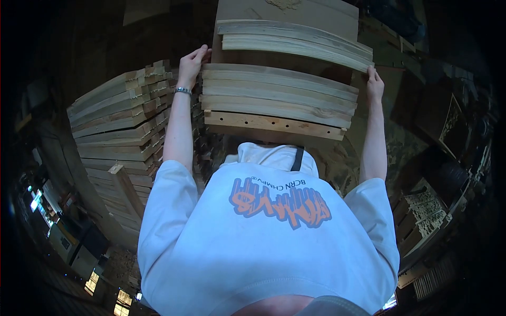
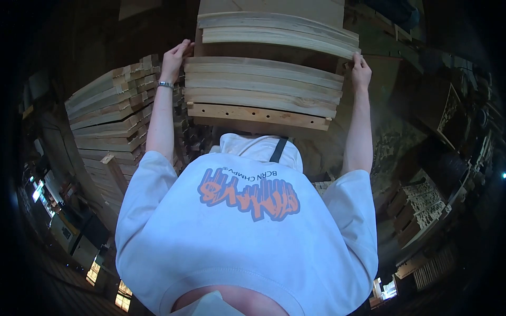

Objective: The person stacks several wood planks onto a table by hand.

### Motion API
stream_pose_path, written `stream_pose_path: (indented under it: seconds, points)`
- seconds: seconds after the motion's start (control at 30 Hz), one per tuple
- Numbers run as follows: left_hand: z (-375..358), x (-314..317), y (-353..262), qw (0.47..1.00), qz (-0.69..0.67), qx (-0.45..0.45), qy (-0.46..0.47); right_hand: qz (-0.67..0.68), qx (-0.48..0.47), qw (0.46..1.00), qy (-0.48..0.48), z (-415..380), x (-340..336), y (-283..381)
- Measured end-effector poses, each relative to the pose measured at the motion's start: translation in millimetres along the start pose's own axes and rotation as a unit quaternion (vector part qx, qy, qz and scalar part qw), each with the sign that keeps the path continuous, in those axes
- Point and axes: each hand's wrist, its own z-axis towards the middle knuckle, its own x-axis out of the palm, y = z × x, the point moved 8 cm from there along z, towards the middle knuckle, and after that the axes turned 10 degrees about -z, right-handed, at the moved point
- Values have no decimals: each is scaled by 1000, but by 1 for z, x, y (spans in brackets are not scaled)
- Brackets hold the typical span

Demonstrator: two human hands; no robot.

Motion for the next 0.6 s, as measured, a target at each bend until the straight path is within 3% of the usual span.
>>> stream_pose_path:
  seconds: [0.07, 0.13, 0.2, 0.23, 0.4, 0.6]
  points:
    - [10, 7, -4, 1000, 1, -21, -2, -50, 14, 997, 62, -11, 14, 9]
    - [14, -2, -4, 989, 136, -30, -49, -52, 11, 993, 104, -8, 22, -2]
    - [4, -8, -2, 991, 121, -31, -43, 29, 26, 979, 198, -10, 34, -15]
    - [0, -9, -2, 993, 106, -30, -34, 1, 51, 972, 230, -6, 31, -26]
    - [-24, -22, 15, 1000, 3, -13, -9, -48, 116, 970, 208, -28, 13, -46]
    - [-14, -21, 25, 986, -85, -112, 88, 48, 150, 955, 251, -33, 27, -29]
